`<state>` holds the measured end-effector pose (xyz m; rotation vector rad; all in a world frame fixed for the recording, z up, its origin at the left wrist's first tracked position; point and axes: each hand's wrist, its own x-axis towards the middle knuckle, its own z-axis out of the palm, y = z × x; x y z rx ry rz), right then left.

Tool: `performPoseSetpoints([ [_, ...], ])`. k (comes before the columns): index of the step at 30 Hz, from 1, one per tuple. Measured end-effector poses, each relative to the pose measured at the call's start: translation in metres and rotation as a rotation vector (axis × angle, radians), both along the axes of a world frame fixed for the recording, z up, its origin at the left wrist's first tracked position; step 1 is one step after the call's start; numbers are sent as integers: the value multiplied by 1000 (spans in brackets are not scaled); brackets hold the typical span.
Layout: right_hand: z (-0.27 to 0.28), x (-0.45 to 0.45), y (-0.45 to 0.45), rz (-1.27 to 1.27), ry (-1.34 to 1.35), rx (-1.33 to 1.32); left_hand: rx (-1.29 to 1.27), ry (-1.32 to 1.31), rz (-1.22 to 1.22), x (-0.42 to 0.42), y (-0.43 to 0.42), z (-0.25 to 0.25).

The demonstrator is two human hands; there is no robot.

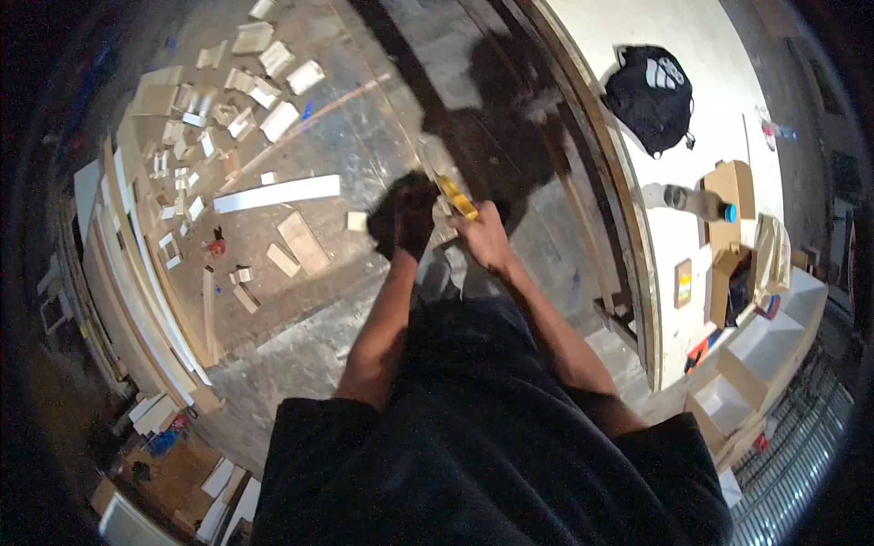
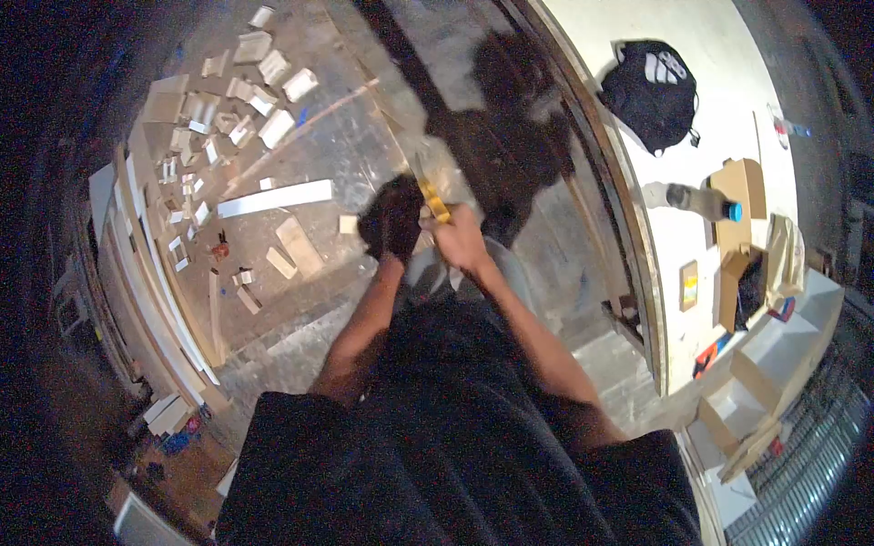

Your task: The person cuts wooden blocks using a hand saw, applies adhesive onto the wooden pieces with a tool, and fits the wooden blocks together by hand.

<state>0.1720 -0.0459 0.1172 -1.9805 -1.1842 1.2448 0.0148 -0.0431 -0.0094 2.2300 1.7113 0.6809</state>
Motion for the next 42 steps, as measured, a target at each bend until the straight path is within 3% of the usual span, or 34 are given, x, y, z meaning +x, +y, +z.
performPoseSetpoints([
  [2, 8, 13, 14, 67, 416, -73, -30, 63, -2, -11, 4, -23],
  [3, -15, 24, 7, -37, 377, -217, -40, -143, 48, -8, -4, -44],
  [6, 3, 36, -4, -73, 512, -313, -17, -282, 124, -8, -1, -30],
  [8, 15, 18, -14, -82, 385, -262, -11, -120, -41, -14, 8, -13],
  [10, 34, 11, -10, -50, 411, -262, -86, -128, -23, -9, 6, -9],
  [12, 36, 5, 3, -38, 445, -281, 59, 47, -24, -7, 6, 6],
  [14, 50, 3, 5, 25, 262, -102, 63, -5, -29, -7, 2, 5],
  [16, 40, 11, -1, 58, 274, -149, 89, -60, -34, -5, -1, 1],
  [18, 67, 11, -7, 6, 159, -177, 32, -75, -22, -5, 1, -4],
  [20, 82, 12, -9, 36, 321, 6, 67, -67, -36, -7, 12, -13],
  [22, 57, 15, -9, -76, 363, -308, 80, -51, -54, -12, -2, -21],
  [23, 60, 21, -4, -33, 218, -219, 78, 12, -47, -10, 0, -6],
  [24, 48, 35, -4, -22, 294, -221, 59, 2, -62, -7, -12, -11],
  [26, -10, 43, -38, -117, 236, -95, 104, -23, 32, -6, 2, -45],
  [28, 68, 24, -30, 117, 366, -101, -244, -587, 184, -2, 0, -43],
  [29, 44, 13, -40, -34, 247, -82, -356, -861, 312, -1, -1, -42],
  [30, 38, 13, -39, -33, 248, -94, -424, -970, 395, 5, -5, -15],
  [31, 32, 15, -29, -45, 278, -111, -421, -970, 401, 1, -6, -18],
  [33, 24, 22, -26, 61, 352, -171, 262, 207, 30, -10, 3, -25],
  [36, 14, 19, -43, -22, 315, -159, 205, -6, 102, -5, 0, -9],
  [37, -7, 5, -46, -198, 182, -109, 118, -156, 100, -4, 0, -7],
  [38, -6, 5, -44, -198, 180, -111, 116, -158, 101, 3, -4, -23],
  [39, 0, 0, -43, -81, 162, -142, 43, -404, 132, 6, -12, -30],
  [41, 10, 6, -35, 253, 115, -59, 218, -42, 42, -8, 3, -29],
  [42, 25, 15, -45, 256, 108, -75, 203, -50, 47, -3, -2, -31],
])
